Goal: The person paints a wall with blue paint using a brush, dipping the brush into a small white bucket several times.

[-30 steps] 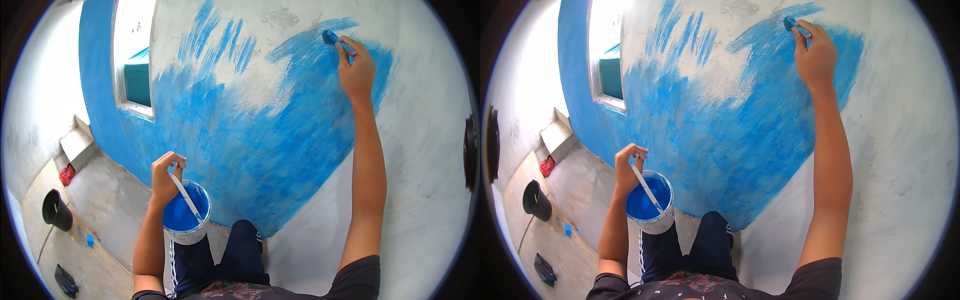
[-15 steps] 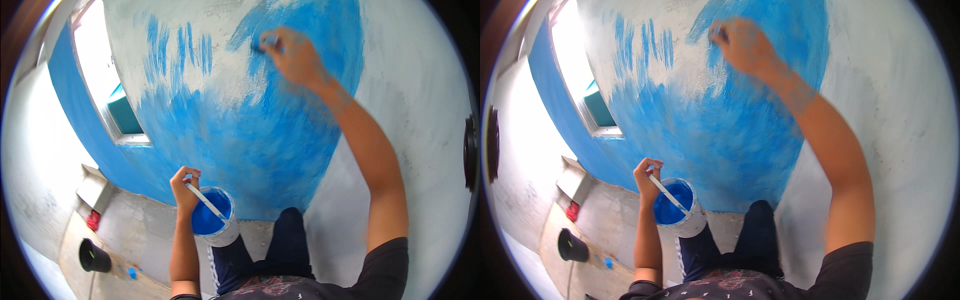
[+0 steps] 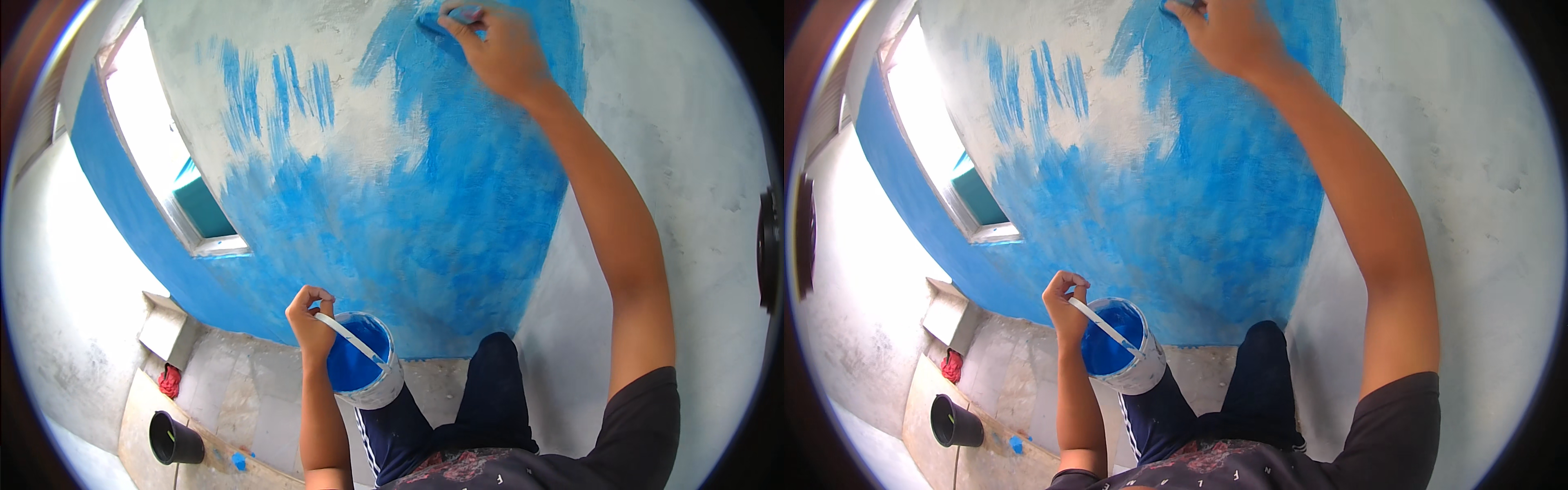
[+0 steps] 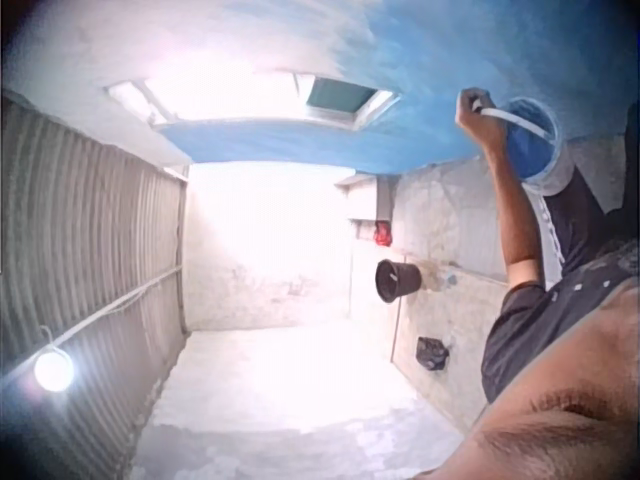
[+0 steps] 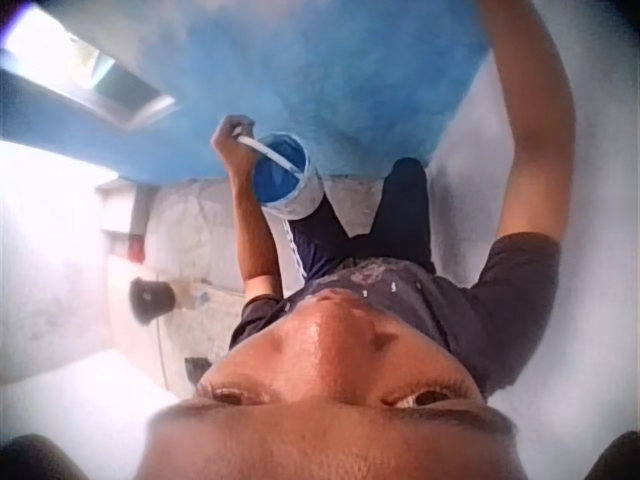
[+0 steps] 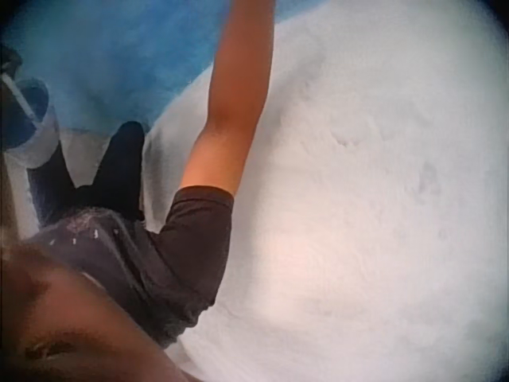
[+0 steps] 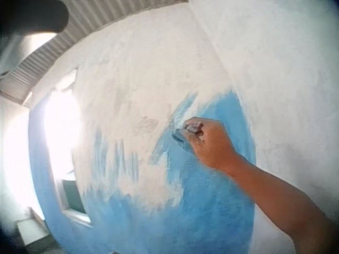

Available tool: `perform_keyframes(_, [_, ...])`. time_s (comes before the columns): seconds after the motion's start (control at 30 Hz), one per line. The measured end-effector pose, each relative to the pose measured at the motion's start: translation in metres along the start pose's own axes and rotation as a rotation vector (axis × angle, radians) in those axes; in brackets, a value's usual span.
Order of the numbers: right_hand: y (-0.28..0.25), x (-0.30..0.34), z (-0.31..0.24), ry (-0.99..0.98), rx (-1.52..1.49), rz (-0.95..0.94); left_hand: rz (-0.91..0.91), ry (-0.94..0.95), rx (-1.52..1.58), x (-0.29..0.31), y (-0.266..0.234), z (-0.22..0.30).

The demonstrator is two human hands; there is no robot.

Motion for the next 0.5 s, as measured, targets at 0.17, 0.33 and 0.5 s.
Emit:
perform_keyframes(0.17, [0.014, 0.0, -0.01, 0.056, -0.044, -0.171, -0.019, -0.019, -0.05, 0.0, -0.004, -0.004])
perform_keyframes(0.33, [-0.03, -0.001, -0.024, -0.198, 0.014, 0.28, -0.021, -0.025, -0.06, 0.001, -0.008, -0.005])
perform_keyframes(0.5, [0.015, 0.037, -0.005, -0.335, 0.23, 0.057, -0.034, -0.037, -0.06, 0.0, 0.004, -0.002])
Point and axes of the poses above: each hand's wrist, its own x-axis away from the middle knuckle, its own y-axis out of the palm, z = x × y, the point moved 9 cm from there along -x, towards the middle knuckle, and after that the axes turned 12 degrees about y, right-handed, at the moved point
